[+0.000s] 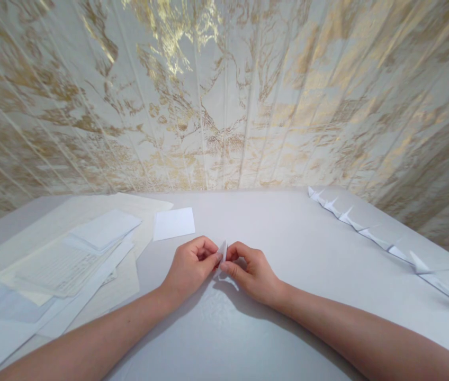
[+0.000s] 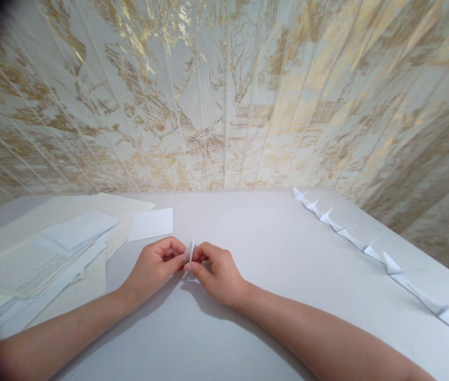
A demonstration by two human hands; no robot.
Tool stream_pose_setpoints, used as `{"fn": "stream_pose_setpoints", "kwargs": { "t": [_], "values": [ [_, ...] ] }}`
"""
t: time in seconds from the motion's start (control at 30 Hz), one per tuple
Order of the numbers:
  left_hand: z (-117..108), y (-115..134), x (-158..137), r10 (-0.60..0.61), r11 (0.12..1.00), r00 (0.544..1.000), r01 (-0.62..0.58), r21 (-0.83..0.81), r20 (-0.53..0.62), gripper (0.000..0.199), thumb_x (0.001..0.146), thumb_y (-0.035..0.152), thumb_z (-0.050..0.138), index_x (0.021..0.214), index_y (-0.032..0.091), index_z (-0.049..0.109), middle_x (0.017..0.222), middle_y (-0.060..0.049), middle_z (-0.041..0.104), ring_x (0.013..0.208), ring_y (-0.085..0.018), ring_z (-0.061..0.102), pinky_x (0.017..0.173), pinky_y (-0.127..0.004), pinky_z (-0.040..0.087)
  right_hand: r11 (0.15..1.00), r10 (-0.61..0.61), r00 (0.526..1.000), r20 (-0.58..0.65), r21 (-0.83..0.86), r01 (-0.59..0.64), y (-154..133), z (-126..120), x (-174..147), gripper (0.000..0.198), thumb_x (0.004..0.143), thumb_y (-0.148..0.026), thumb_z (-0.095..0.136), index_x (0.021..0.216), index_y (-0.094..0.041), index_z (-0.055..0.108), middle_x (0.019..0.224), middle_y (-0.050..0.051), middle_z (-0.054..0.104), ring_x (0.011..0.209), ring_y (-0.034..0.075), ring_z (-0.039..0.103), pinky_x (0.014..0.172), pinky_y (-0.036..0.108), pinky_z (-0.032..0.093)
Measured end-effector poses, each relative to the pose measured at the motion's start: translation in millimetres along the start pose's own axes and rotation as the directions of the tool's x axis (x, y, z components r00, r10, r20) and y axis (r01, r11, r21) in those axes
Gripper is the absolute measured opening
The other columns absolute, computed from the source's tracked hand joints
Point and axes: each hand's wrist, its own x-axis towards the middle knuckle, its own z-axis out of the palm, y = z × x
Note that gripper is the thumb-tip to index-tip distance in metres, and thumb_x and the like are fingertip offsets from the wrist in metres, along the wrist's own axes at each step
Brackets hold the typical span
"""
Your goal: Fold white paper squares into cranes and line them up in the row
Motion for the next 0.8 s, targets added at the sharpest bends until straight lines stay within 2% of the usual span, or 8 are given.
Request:
{"fn": "stream_pose_setpoints", "kwargs": {
  "t": [0.1, 0.27, 0.37, 0.5, 0.7, 0.8],
  "values": [
    [-0.5, -1.1, -2.0, 0.086, 0.994, 0.996, -0.088, 0.072, 0.025, 0.011, 0.066, 0.023, 0.058, 0.059, 0.016, 0.054, 0.051, 0.003, 0.054, 0.047, -0.009, 0.047, 0.046, -0.019, 0.036, 1.000, 0.022, 1.000, 0.002, 0.017, -0.022, 0.3, 0.6, -0.5, 0.017, 0.076, -0.029, 0.054, 0.065, -0.017, 0.050, 0.061, -0.002, 0.055, 0.058, 0.010, 0.049, 0.056, 0.022, 0.039],
    [-4.0, 4.1, -3.5, 0.183, 0.975, 0.959, -0.205, 0.085, 0.215, 0.008, 0.067, 0.020, 0.059, 0.073, 0.016, 0.057, 0.067, 0.001, 0.059, 0.063, -0.013, 0.054, 0.061, -0.022, 0.044, 0.993, 0.073, 0.997, -0.028, 0.091, -0.070, 3.4, 0.2, 0.0, 0.021, 0.078, -0.032, 0.049, 0.064, -0.017, 0.047, 0.058, -0.002, 0.050, 0.056, 0.010, 0.044, 0.054, 0.022, 0.037],
    [-5.9, 6.3, -2.2, 0.162, 0.979, 0.961, -0.184, 0.083, 0.223, 0.012, 0.062, 0.018, 0.064, 0.071, 0.017, 0.056, 0.067, 0.002, 0.059, 0.063, -0.012, 0.054, 0.061, -0.022, 0.043, 0.989, 0.067, 0.998, 0.007, 0.132, -0.067, 3.7, -0.5, 0.6, 0.021, 0.079, -0.032, 0.047, 0.066, -0.017, 0.047, 0.060, -0.001, 0.049, 0.056, 0.010, 0.044, 0.055, 0.023, 0.037],
    [-5.9, 5.7, -0.3, 0.136, 0.983, 0.969, -0.157, 0.091, 0.204, 0.008, 0.065, 0.020, 0.062, 0.069, 0.016, 0.056, 0.064, 0.002, 0.059, 0.060, -0.012, 0.053, 0.060, -0.022, 0.042, 0.991, 0.045, 0.998, 0.043, 0.128, -0.050, 2.3, -1.1, -0.1, 0.020, 0.081, -0.030, 0.043, 0.070, -0.015, 0.051, 0.064, 0.000, 0.051, 0.059, 0.011, 0.044, 0.057, 0.024, 0.037],
    [-4.5, 0.6, 1.9, 0.060, 0.996, 0.962, -0.041, -0.078, 0.266, 0.015, 0.065, 0.024, 0.062, 0.073, 0.015, 0.053, 0.066, 0.001, 0.057, 0.059, -0.011, 0.052, 0.055, -0.022, 0.041, 0.998, 0.046, 0.999, 0.006, 0.035, -0.046, 3.3, -1.2, -0.1, 0.019, 0.080, -0.024, 0.040, 0.063, -0.016, 0.046, 0.058, -0.003, 0.043, 0.056, 0.010, 0.039, 0.053, 0.022, 0.033],
    [-4.2, 0.0, 2.5, 0.038, 0.993, 0.956, -0.004, -0.117, 0.292, 0.012, 0.067, 0.024, 0.057, 0.073, 0.014, 0.053, 0.063, 0.002, 0.054, 0.057, -0.010, 0.050, 0.054, -0.022, 0.040, 0.999, 0.032, 0.999, -0.018, 0.004, -0.032, 3.4, -2.2, 1.4, 0.016, 0.077, -0.020, 0.039, 0.061, -0.018, 0.042, 0.056, -0.004, 0.040, 0.054, 0.010, 0.038, 0.051, 0.021, 0.031]
  ]
}}
